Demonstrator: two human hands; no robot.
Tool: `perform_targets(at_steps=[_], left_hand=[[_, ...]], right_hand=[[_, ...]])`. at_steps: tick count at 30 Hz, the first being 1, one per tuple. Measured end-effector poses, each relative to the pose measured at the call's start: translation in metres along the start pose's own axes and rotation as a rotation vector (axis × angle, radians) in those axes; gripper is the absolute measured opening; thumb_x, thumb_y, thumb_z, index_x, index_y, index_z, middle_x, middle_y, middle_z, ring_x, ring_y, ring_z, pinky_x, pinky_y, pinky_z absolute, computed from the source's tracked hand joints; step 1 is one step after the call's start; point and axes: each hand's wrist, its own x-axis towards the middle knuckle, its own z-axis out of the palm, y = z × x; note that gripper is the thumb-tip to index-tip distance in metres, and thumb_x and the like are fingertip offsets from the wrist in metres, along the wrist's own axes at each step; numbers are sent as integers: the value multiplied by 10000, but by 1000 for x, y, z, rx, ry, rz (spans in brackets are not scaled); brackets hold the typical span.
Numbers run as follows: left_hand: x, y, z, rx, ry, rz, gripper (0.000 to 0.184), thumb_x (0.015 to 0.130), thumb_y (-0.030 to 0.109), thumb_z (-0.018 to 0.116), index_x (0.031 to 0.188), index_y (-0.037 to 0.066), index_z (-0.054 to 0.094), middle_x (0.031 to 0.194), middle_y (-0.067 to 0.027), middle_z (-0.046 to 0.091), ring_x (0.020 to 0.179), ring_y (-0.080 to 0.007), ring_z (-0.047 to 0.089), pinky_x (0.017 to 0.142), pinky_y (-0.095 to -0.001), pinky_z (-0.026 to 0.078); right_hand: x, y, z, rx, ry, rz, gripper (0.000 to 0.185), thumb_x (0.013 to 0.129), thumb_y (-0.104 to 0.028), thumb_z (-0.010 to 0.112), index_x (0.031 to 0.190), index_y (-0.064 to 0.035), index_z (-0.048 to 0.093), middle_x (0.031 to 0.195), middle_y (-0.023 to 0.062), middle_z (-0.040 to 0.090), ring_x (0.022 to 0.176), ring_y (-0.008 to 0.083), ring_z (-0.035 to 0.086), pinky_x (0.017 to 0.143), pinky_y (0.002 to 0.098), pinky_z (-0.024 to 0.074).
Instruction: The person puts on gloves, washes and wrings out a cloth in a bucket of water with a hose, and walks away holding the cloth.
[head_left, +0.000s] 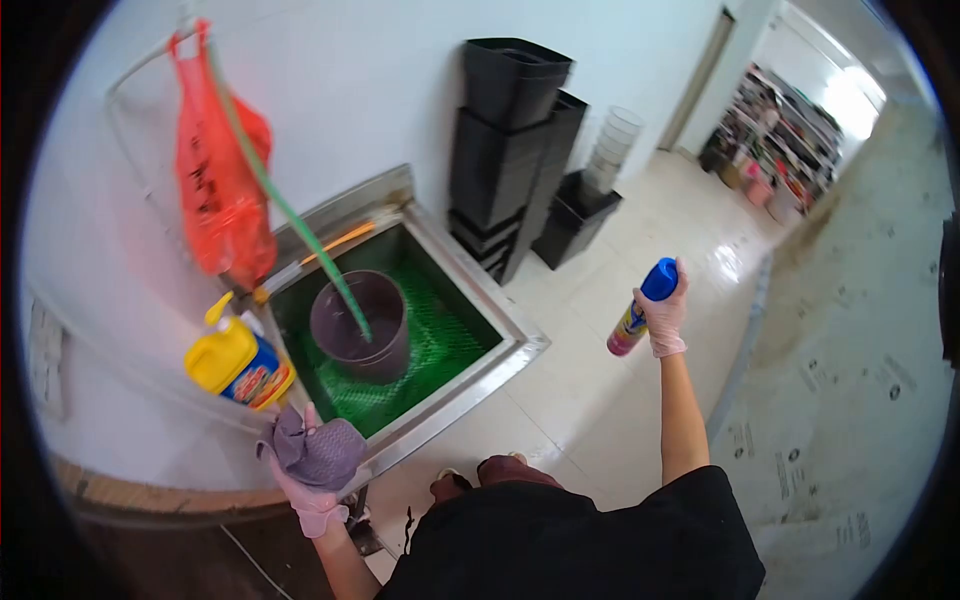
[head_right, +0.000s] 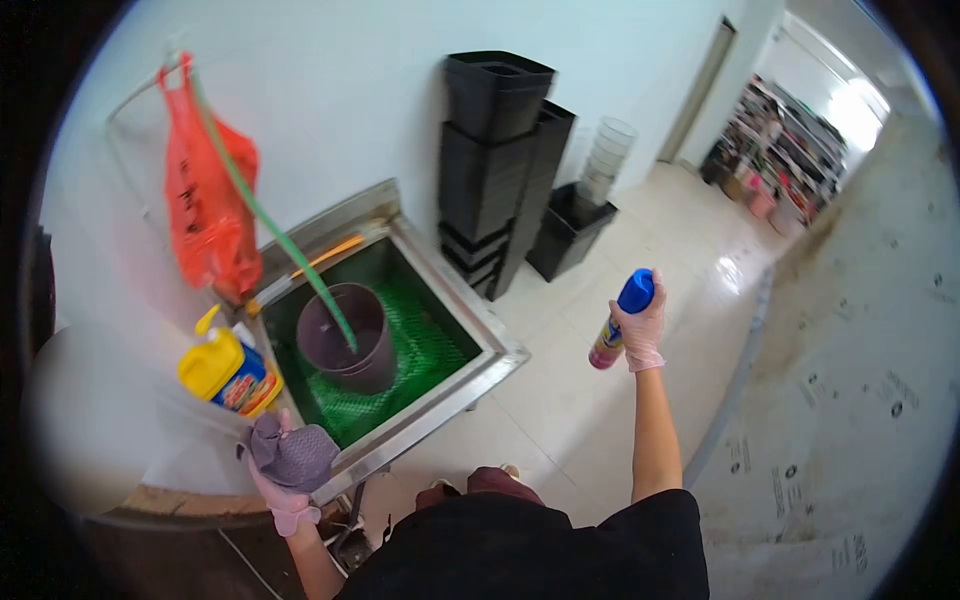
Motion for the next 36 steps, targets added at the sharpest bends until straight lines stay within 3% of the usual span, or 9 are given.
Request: perform_targets(at_steps=[7, 11, 16, 19, 22, 27, 30, 36], left_hand=[[-27, 27, -35, -190, 152, 46, 443, 979, 452, 412, 1323, 187, 504, 1322, -21, 544, 1279, -278, 462, 967, -474, 475], [-43, 29, -50, -188, 92, 104, 438, 968, 436, 441, 1277, 147, 553, 1329, -115, 541, 1259, -284, 479, 997, -512, 430], [-46, 21, -63, -150, 136, 292, 451, 963, 455, 440, 1276, 152, 555, 1327, -105, 544, 1267, -279, 471, 1009, -548, 403], [-41, 18, -49, -106, 198, 246, 424, 976, 438, 438, 1297, 177, 529, 1319, -107, 540, 1247, -276, 494, 925, -456, 505], [-24, 8, -33, -174, 278, 332, 428, 976, 436, 440, 1292, 163, 531, 1311, -104, 547, 1228, -276, 512, 925, -459, 506], [-6, -7, -27, -149, 326, 367, 441, 980, 433, 431, 1280, 127, 534, 1288, -94, 566, 1198, -276, 541, 930, -466, 508], [3, -14, -24, -141, 362, 385, 437, 982, 427, 429, 1278, 123, 535, 1282, -92, 571, 1196, -275, 544, 932, -471, 507], [17, -17, -12, -229, 433, 413, 436, 986, 422, 418, 1280, 121, 533, 1276, -102, 577, 1196, -276, 546, 932, -484, 505]], right_hand=[[35, -121, 149, 401, -158, -205, 976, 607, -13, 818, 1420, -165, 299, 1298, 104, 457, 1162, 240, 488, 963, 360, 442], [50, -158, 237, 574, -290, -172, 1039, 585, 26, 820, 1443, -171, 269, 1313, 97, 439, 1166, 232, 477, 960, 353, 443], [63, -209, 314, 699, -486, -107, 1105, 563, 54, 800, 1473, -162, 213, 1338, 100, 438, 1168, 256, 491, 988, 359, 428], [80, -220, 367, 725, -547, -116, 1130, 550, 68, 793, 1484, -160, 198, 1352, 101, 430, 1178, 259, 489, 993, 359, 425], [96, -225, 413, 717, -523, -213, 1134, 543, 61, 792, 1486, -161, 202, 1372, 109, 425, 1193, 265, 488, 1000, 357, 425], [114, -218, 468, 733, -584, -141, 1131, 537, 48, 800, 1482, -160, 215, 1382, 120, 424, 1201, 277, 487, 1008, 362, 422], [120, -217, 490, 697, -563, -239, 1130, 537, 32, 807, 1481, -161, 217, 1371, 130, 436, 1195, 288, 494, 1007, 371, 428], [121, -213, 507, 686, -620, -198, 1152, 536, 64, 801, 1487, -160, 192, 1300, 112, 458, 1135, 243, 507, 965, 356, 451]])
